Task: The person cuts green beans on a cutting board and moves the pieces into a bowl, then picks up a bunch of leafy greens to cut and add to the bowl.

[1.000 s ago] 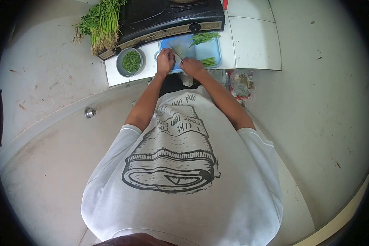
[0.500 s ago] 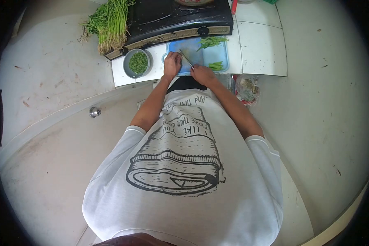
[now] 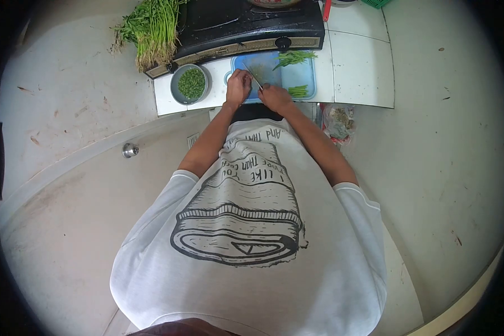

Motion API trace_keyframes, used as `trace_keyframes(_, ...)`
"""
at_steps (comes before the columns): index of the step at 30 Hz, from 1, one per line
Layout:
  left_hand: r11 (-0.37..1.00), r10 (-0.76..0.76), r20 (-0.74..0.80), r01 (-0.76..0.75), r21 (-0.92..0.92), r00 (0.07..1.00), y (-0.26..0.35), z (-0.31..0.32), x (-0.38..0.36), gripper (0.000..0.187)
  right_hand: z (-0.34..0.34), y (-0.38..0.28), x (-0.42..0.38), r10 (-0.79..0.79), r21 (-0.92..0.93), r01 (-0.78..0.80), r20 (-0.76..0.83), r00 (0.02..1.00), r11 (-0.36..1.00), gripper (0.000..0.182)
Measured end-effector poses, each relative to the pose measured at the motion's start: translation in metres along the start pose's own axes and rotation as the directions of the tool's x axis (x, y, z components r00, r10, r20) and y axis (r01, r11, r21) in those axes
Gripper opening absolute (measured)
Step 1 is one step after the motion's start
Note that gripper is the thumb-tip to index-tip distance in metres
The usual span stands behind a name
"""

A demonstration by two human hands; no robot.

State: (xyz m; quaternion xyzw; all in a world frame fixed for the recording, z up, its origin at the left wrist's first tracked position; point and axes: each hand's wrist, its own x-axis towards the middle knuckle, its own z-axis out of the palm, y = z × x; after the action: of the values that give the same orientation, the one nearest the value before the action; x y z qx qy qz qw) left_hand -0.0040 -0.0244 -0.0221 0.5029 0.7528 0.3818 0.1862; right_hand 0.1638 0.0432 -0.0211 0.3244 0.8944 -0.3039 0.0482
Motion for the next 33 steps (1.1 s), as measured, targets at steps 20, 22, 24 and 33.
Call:
trace_keyframes(20,0.999,0.04,0.083,-0.038,-0.031,0.996,-0.014,-0.007,0.007,0.01,-0.002,-0.013,-0.01,0.091,-0.086,-0.088,0.03,0.995,0.992,0.045)
trace_keyframes(22,0.999,0.021,0.086,-0.019,-0.026,0.996,-0.015,-0.007,0.007,0.009,-0.003,-0.011,-0.019,0.099,-0.11,-0.092,0.06,0.993,0.99,0.045)
trace_keyframes(24,0.998,0.022,0.085,-0.017,-0.061,0.996,-0.017,-0.007,0.006,0.009,-0.003,-0.01,-0.027,0.098,-0.123,-0.089,0.069,0.993,0.988,0.043)
trace_keyframes(33,0.997,0.039,0.076,-0.033,-0.076,0.996,-0.023,-0.008,0.007,0.011,-0.011,-0.027,-0.02,0.17,-0.101,-0.16,0.099,0.98,0.982,0.043)
